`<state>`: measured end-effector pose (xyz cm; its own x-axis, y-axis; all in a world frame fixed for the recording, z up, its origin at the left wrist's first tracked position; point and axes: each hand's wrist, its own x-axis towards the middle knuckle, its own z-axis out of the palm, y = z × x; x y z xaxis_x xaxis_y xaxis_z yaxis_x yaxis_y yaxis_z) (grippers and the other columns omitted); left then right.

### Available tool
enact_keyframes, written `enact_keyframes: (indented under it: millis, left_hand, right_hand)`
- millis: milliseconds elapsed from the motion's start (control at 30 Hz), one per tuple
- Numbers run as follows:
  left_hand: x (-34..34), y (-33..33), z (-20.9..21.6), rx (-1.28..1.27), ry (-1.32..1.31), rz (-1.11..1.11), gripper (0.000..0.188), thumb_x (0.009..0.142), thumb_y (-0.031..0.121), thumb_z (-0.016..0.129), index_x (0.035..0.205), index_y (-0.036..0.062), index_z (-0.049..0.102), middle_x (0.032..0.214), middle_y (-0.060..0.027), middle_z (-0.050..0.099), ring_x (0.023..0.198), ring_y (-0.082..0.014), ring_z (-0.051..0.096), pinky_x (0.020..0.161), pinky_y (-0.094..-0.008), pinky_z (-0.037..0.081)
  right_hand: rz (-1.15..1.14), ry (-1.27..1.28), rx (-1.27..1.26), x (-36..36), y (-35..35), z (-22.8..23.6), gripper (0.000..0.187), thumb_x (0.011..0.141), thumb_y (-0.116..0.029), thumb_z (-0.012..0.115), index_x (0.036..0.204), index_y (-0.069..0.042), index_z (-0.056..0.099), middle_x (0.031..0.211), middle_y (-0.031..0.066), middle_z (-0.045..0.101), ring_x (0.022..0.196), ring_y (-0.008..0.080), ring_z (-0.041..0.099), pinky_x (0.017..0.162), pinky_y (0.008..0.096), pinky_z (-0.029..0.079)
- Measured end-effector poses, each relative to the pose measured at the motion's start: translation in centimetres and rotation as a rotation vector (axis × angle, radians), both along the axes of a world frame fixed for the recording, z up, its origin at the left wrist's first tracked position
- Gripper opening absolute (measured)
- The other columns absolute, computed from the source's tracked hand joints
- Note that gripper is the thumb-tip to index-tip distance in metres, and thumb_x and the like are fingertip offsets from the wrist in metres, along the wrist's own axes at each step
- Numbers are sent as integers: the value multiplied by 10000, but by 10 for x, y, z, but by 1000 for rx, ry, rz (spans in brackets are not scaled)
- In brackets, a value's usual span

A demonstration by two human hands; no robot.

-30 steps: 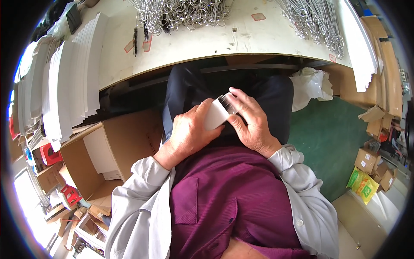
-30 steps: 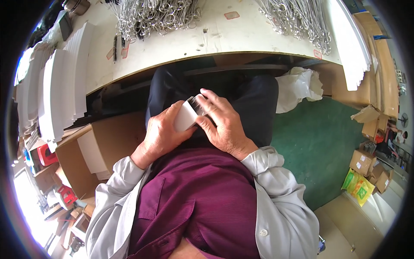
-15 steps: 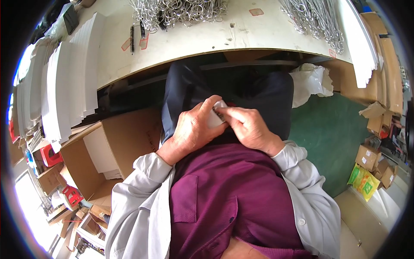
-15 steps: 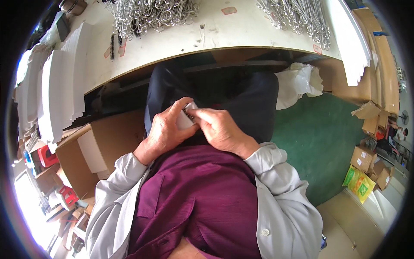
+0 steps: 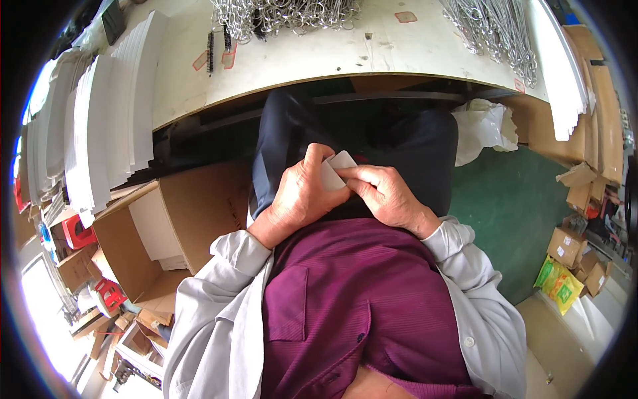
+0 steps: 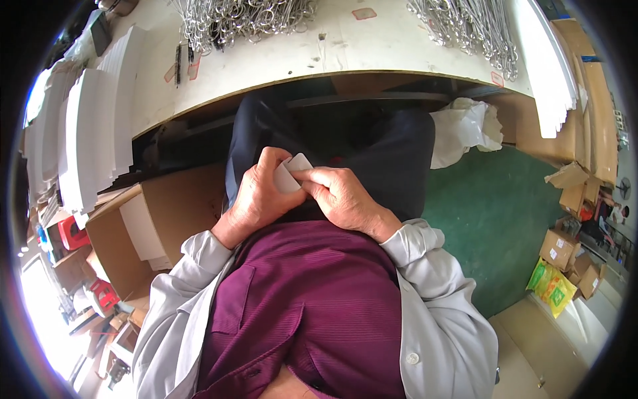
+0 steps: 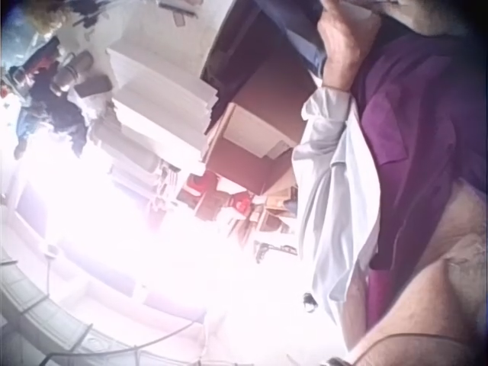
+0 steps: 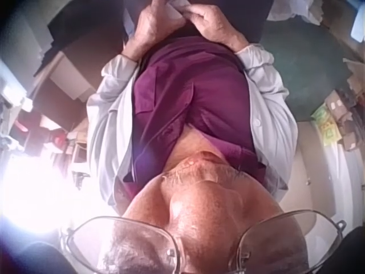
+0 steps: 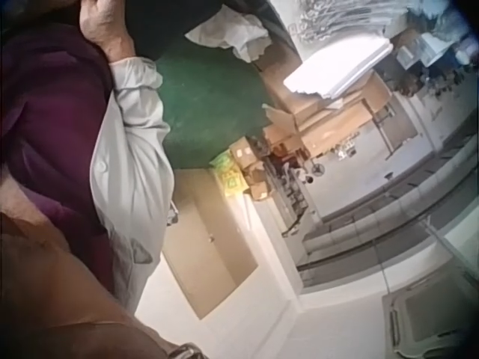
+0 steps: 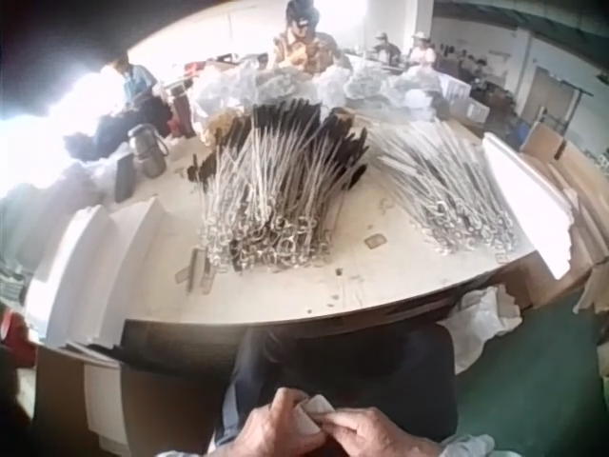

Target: Packaging cleaning brushes into white cardboard sleeves at a workshop bench.

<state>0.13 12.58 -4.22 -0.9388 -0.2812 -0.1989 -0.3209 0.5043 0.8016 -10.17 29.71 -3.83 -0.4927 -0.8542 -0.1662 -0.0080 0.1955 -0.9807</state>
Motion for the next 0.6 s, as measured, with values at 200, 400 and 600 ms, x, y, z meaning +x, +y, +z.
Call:
enact_keyframes:
  millis: [200, 400, 600]
  left_hand:
    - [11, -2, 3, 35, 38, -21, 657, 764, 200, 898, 1271, 42, 511, 1058, -224, 723, 946, -387, 744, 802, -441, 606]
    - [8, -1, 4, 49, 106, 0, 709, 796, 334, 908, 1327, 98, 501, 1078, -217, 726, 970, -385, 748, 791, -447, 620]
    - [3, -2, 7, 46, 128, 27, 630, 790, 274, 911, 1277, 106, 550, 1062, -178, 729, 942, -349, 751, 792, -422, 615]
  right_hand:
    - [-63, -17, -60, 2, 2, -4, 247, 1056, -65, 585, 1253, 35, 697, 1012, 178, 778, 937, 193, 750, 822, 308, 586]
    - [-94, -133, -61, -1, 4, -4, 260, 1068, -70, 569, 1272, 35, 690, 968, 123, 767, 845, 150, 714, 805, 286, 579]
    - [-201, -83, -55, 5, -1, -2, 320, 1038, -28, 598, 1351, 27, 630, 951, 114, 762, 829, 119, 701, 789, 275, 569]
